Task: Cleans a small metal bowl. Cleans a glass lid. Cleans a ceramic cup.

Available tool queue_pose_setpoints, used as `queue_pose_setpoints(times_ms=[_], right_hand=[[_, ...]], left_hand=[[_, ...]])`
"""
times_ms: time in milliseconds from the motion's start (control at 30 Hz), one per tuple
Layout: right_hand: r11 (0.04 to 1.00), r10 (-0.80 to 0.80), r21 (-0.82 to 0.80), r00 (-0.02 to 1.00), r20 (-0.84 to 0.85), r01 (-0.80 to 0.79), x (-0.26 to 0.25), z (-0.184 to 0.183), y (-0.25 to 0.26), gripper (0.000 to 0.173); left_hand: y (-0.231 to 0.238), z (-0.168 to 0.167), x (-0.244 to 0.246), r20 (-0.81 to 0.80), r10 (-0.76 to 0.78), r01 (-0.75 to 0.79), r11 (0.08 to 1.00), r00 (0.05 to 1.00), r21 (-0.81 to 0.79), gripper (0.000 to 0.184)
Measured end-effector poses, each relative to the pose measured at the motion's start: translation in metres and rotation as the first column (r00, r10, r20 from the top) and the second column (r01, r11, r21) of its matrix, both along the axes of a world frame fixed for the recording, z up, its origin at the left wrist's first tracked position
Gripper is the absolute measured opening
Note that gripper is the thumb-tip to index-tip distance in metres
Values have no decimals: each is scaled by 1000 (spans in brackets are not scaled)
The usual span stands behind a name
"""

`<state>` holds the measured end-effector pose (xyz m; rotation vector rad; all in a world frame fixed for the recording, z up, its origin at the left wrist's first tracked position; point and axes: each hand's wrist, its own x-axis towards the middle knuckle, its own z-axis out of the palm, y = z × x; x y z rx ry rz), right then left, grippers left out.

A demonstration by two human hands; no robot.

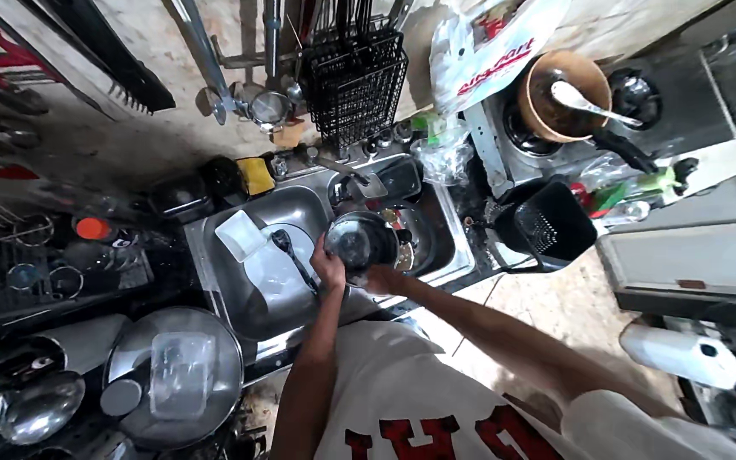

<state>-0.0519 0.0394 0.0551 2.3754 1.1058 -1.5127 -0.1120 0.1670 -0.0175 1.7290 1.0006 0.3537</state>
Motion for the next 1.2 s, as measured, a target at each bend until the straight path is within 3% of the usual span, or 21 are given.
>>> queue_pose_setpoints(times_ms=[67,167,200,300,367,433,467,533,600,667,700,767,833,900,967,1033,1067,1133,1200], right_hand=[[992,27,-128,992,126,-10,28,12,-6,42],[990,55,-138,939,339,-9,53,-1,-17,31],[990,57,-141,943,329,-10,48,-5,-17,31],[999,-38,-13,997,68,39,11,-15,-10,38],[930,-270,214,951,-153,299,-7,-36,-1,43],[836,-400,285,876,-270,470,-11,-50,6,44],[865,-360,278,903,-235,418,-7,-47,3,41],[981,-159,109,986,-45,163,12,-26,-8,39],[998,-55,-33,987,151,60,34,-4,-16,36],[999,35,12,917,396,-43,44,-13,-24,28],[999,22,35,914,406,-40,43,-17,-25,27],[998,-61,40,982,176,55,28,-17,-20,31],[980,-116,151,987,-111,132,7,-29,-9,30],[854,-307,313,888,-343,416,-6,-39,10,30],[513,-532,377,631,-565,771,-10,-53,35,35],[201,-607,335,385,-695,921,-12,-69,55,41],[158,-623,317,343,-703,935,-14,-72,56,42],[202,-658,234,309,-687,951,-17,-62,44,37],[162,-616,75,160,-771,984,-9,-51,29,35]], left_hand=[[-1,2,1,-17,-8,8,1000,1000,13,43],[-3,3,3,-22,-22,22,1000,1000,10,43],[-2,3,4,-15,-16,16,1000,1000,12,43],[-3,5,3,-2,3,-3,1000,1000,2,46],[-7,8,4,-2,-12,12,1000,1000,-2,45],[-5,9,4,-24,-32,32,999,999,7,45],[-3,9,4,-35,-35,35,999,999,12,46],[-1,5,1,-23,-29,29,999,999,19,47],[-2,4,2,-9,-29,29,1000,1000,7,47],[-4,2,2,-7,-36,36,999,999,-16,46],[-3,1,3,-5,-34,34,999,999,-22,45],[-2,-3,5,1,-18,18,999,1000,-33,45],[-2,-9,2,24,-6,7,999,1000,-52,41],[-1,-13,1,49,-15,18,997,999,-69,35],[1,-8,2,52,-38,42,996,998,-76,35],[2,-3,3,46,-67,70,995,997,-76,37],[3,-2,4,34,-73,76,994,997,-75,38],[8,-3,6,5,-100,100,992,995,-73,41],[7,-4,4,11,-136,137,988,991,-67,42]])
